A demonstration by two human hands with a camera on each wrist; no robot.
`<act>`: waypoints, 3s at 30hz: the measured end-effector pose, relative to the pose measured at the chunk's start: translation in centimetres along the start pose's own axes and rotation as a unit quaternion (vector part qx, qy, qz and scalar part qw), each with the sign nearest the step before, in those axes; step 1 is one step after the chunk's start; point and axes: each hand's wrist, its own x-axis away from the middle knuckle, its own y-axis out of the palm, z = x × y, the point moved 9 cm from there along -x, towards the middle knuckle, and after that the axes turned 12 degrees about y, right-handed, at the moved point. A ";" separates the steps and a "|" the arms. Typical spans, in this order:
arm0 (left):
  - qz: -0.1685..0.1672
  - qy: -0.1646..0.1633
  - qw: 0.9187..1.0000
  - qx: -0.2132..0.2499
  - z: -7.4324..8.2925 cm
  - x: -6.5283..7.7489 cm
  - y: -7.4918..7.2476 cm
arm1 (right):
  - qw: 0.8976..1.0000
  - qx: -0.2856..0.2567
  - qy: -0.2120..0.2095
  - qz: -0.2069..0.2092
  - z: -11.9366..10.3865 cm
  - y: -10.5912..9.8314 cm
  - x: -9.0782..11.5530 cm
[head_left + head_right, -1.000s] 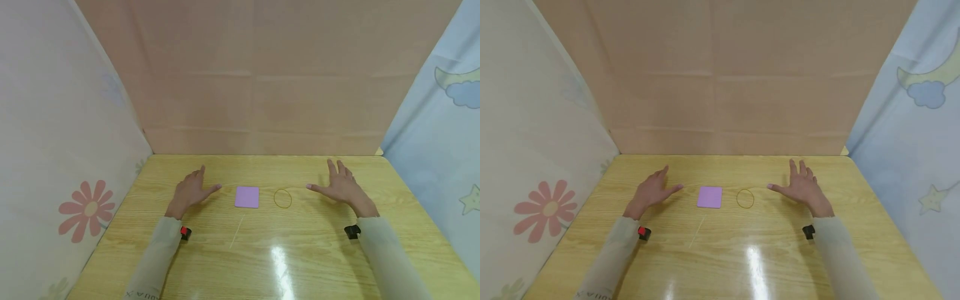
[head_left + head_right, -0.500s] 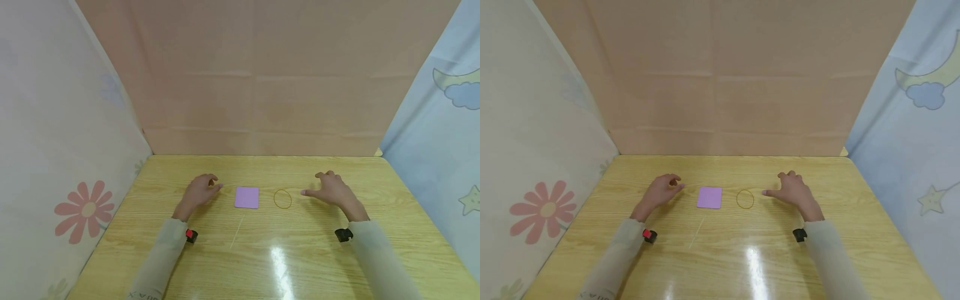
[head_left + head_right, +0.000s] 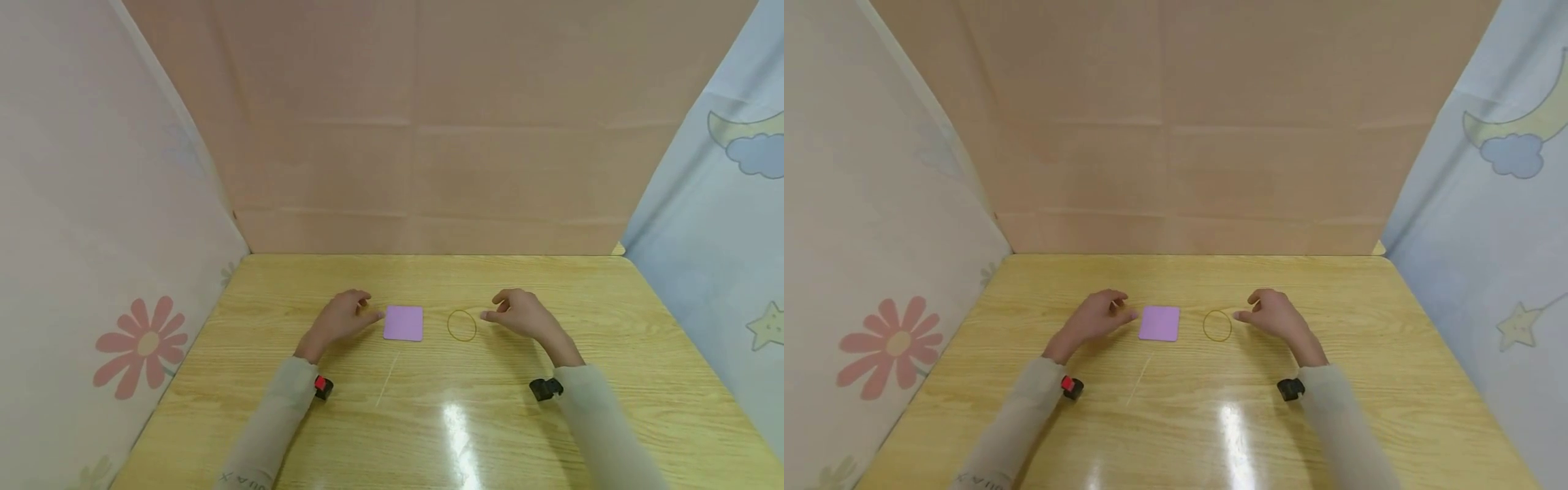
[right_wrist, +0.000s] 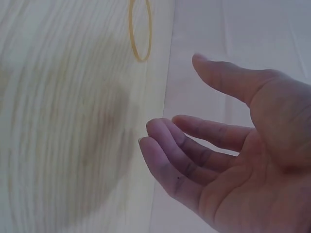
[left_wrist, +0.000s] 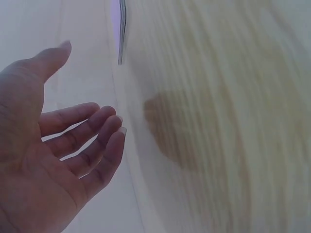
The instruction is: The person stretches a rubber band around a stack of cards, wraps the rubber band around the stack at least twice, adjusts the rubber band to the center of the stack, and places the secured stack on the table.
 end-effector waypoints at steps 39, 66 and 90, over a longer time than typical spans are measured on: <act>-0.108 0.037 0.990 -0.080 2.5 -1.7 4.3 | 0.999 -0.041 0.023 -0.003 -1.0 2.7 -2.4; -0.103 0.030 0.986 -0.125 3.1 -3.3 3.7 | 0.999 -0.024 0.041 0.027 -1.2 3.1 -2.7; -0.116 -0.002 0.992 -0.052 2.7 -3.8 3.8 | 0.999 -0.019 0.042 0.019 -1.7 3.5 -2.4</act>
